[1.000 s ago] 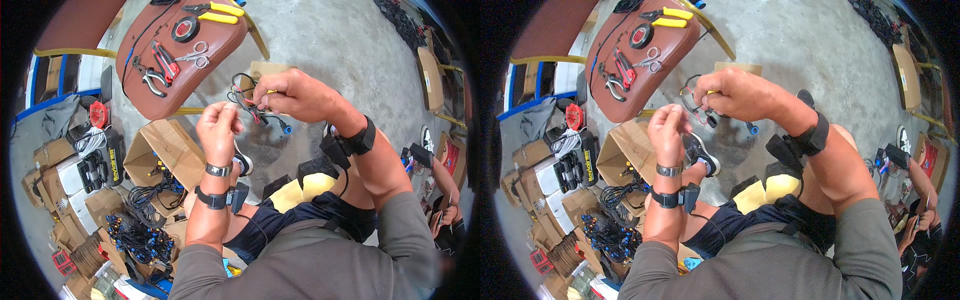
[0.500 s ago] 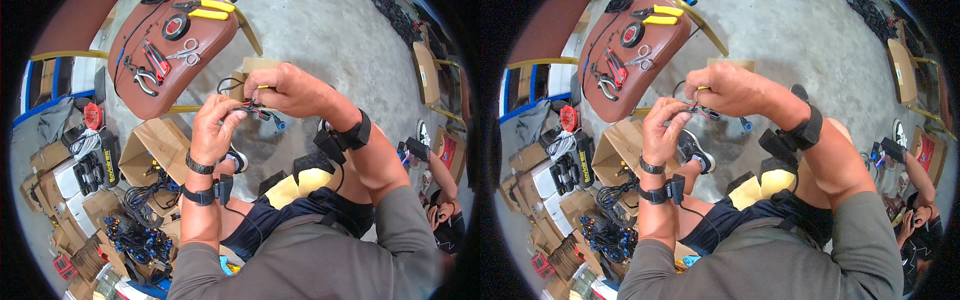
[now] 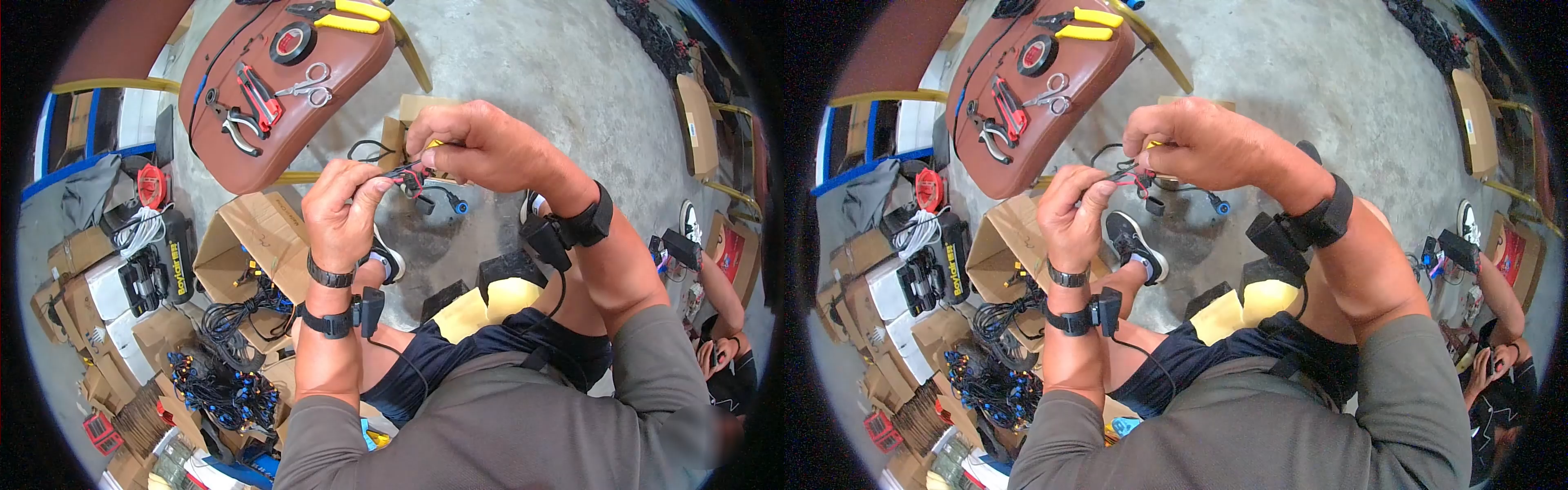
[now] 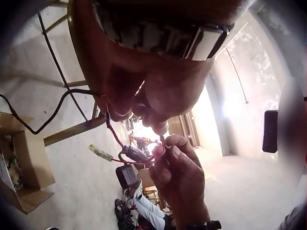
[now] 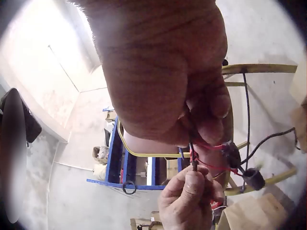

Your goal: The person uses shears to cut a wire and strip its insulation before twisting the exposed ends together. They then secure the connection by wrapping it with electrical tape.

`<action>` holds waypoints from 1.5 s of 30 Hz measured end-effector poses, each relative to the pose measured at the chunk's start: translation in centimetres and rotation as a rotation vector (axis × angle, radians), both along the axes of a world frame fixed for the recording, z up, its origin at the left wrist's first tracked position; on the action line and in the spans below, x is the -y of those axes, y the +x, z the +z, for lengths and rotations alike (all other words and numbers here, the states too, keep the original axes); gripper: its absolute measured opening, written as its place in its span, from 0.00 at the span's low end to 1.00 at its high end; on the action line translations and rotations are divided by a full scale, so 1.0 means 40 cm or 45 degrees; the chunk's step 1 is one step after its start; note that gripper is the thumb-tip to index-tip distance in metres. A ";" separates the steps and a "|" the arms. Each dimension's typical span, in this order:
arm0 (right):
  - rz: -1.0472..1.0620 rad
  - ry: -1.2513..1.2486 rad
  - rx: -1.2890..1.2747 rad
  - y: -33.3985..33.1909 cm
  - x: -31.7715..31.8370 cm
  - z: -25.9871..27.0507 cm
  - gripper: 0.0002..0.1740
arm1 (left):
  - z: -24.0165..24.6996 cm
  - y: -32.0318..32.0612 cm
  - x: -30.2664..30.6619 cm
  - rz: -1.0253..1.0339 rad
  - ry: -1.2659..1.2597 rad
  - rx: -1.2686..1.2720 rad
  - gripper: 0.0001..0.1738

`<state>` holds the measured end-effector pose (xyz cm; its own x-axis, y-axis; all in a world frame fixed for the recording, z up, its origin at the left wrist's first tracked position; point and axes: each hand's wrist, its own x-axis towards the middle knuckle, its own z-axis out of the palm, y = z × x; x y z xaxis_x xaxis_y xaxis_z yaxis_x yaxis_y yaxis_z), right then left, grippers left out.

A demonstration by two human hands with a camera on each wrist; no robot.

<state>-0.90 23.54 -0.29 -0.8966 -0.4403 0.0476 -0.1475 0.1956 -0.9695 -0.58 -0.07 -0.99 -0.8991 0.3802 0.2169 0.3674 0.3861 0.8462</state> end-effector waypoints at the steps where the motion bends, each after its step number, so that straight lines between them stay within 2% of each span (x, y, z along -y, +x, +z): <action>1: 0.013 -0.031 0.106 0.001 -0.001 0.004 0.06 | 0.001 0.001 0.000 0.014 -0.013 -0.026 0.07; 7: 0.048 -0.098 0.292 -0.005 0.005 -0.001 0.07 | -0.004 0.003 0.004 0.030 -0.008 -0.086 0.08; 10: 0.084 -0.083 0.243 -0.008 0.007 -0.022 0.08 | -0.010 0.005 0.007 0.014 0.006 -0.036 0.09; 13: 0.027 0.003 -0.010 -0.006 0.012 -0.032 0.08 | -0.010 0.008 0.002 -0.001 0.012 -0.004 0.09; 16: 0.000 0.033 -0.075 -0.007 0.018 -0.044 0.07 | -0.008 0.011 -0.005 -0.004 0.002 0.025 0.09; 22: 0.049 0.123 0.000 0.001 0.022 -0.033 0.08 | -0.012 0.017 -0.010 -0.007 0.027 0.038 0.10; 31: 0.082 0.057 -0.002 0.004 0.033 -0.042 0.06 | -0.020 0.018 -0.009 -0.003 0.088 0.075 0.13; 37: 0.120 -0.033 0.128 0.000 0.030 -0.047 0.06 | -0.031 0.019 -0.004 -0.016 0.152 0.108 0.19; 40: 0.174 0.037 0.307 0.000 0.027 -0.037 0.07 | -0.037 0.023 0.000 -0.042 0.163 0.138 0.22; 43: 0.205 -0.009 0.280 0.000 0.030 -0.053 0.09 | -0.039 0.026 -0.001 -0.066 0.180 0.169 0.24; 45: 0.192 0.020 0.386 0.003 0.035 -0.050 0.10 | -0.037 0.027 -0.004 -0.060 0.195 0.195 0.25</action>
